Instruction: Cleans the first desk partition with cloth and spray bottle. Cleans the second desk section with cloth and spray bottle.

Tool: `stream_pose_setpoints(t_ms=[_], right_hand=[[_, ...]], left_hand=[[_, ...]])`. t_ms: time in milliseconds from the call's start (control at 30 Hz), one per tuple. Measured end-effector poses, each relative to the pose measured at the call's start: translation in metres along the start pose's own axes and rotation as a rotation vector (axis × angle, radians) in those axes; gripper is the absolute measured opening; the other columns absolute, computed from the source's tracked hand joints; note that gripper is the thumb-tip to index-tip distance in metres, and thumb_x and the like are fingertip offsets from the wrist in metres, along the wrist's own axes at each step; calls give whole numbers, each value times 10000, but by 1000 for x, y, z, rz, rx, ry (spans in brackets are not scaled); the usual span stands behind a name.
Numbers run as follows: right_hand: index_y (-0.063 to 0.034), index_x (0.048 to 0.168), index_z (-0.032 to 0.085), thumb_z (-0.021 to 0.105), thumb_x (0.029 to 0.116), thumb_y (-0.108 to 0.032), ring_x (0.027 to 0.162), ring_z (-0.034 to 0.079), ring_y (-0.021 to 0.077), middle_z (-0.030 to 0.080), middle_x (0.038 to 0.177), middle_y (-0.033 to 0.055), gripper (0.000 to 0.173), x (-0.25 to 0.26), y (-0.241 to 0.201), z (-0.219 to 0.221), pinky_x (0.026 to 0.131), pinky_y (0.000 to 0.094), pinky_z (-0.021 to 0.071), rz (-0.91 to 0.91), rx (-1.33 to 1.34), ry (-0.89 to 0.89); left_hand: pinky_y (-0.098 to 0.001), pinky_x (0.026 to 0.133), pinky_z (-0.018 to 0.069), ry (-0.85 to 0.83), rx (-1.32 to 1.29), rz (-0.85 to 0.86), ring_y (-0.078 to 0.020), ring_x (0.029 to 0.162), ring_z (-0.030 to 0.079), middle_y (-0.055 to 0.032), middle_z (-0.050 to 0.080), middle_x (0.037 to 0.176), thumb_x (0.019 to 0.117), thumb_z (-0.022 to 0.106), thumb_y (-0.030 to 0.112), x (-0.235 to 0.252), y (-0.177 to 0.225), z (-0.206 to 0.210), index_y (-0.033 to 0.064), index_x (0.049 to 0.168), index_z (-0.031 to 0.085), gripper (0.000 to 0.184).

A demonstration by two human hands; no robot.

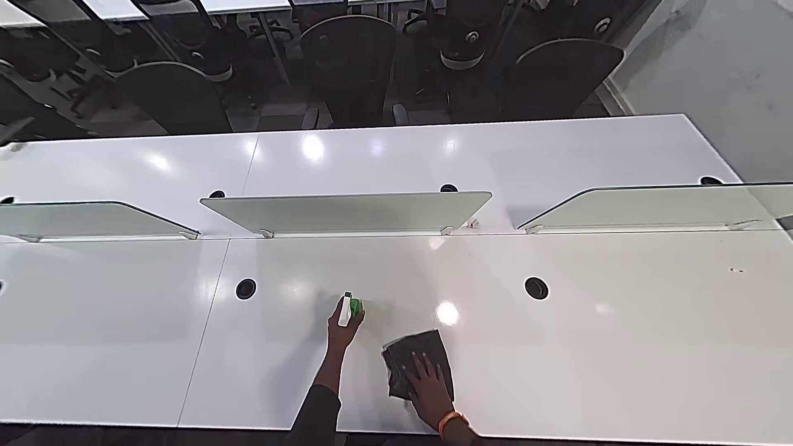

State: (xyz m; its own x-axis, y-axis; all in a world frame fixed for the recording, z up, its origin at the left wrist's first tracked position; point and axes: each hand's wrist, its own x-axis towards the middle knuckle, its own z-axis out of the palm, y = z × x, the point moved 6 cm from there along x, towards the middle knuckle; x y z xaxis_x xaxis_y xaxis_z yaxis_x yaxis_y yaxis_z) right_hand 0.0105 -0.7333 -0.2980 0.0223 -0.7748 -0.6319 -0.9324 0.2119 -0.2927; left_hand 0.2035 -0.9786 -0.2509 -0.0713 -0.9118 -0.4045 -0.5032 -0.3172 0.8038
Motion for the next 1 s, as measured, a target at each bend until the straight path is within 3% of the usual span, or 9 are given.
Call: stream_pose_setpoints(t_ms=[67,167,233,400,500,600,767,900,1000], right_hand=[[-373,1584,413,641,964,-412,1583,124,440,154,1740,94,661,-10,2,13,1177,753,198,-10,-39,-43],[-407,1572,423,690,942,-312,1586,109,439,151,1743,75,691,7,7,4,1174,770,183,-2,-28,-22],[-418,1565,432,705,916,-235,1588,96,441,154,1743,62,728,29,9,-17,1172,784,159,20,2,23],[-405,1566,437,676,931,-219,1596,66,423,143,1746,51,704,107,21,-99,1176,787,150,103,77,104],[-390,1545,476,696,920,-199,1589,88,437,151,1743,55,689,146,24,-141,1145,795,221,156,88,112],[-349,1506,537,717,898,-185,1569,152,457,206,1727,79,655,162,23,-157,1111,784,296,167,68,95],[-296,1394,657,680,859,-25,1507,334,433,409,1638,77,600,132,59,-146,1027,700,458,149,59,215],[-231,1372,679,669,907,-106,1465,401,445,437,1614,128,481,92,142,-149,1004,675,494,325,112,334],[-218,1404,655,725,887,-152,1457,413,437,423,1621,133,526,65,190,-147,1025,650,493,476,156,369]], left_hand=[[-449,1077,535,-1,9,-6,-229,1174,693,-165,709,1268,815,875,308,-1,1,0,34,1481,518,803],[-441,1084,532,-6,5,-7,-223,1187,688,-163,705,1282,816,875,308,-1,1,0,35,1488,509,813],[-443,1087,528,-8,1,-15,-224,1189,686,-164,704,1283,812,879,299,-3,2,-1,38,1487,512,811],[-429,1100,519,-21,-6,-12,-225,1212,675,-170,693,1305,808,883,293,-11,-5,-7,30,1486,512,816],[-432,1099,520,-11,-2,-22,-219,1209,677,-165,695,1303,803,887,292,-20,-14,-14,35,1486,514,820],[-424,1086,532,13,-9,-14,-200,1185,689,-152,709,1279,795,892,299,-29,-22,-23,33,1466,535,806],[-421,1100,521,-9,19,-25,-204,1205,677,-155,698,1301,798,885,296,-38,-35,-39,29,1461,538,795],[-414,1100,519,-1,23,-27,-199,1208,678,-151,704,1293,797,891,302,-43,-45,-50,27,1451,549,788],[-418,1094,528,15,-4,-13,-199,1198,683,-155,705,1288,792,893,306,-45,-48,-53,19,1453,545,800]])
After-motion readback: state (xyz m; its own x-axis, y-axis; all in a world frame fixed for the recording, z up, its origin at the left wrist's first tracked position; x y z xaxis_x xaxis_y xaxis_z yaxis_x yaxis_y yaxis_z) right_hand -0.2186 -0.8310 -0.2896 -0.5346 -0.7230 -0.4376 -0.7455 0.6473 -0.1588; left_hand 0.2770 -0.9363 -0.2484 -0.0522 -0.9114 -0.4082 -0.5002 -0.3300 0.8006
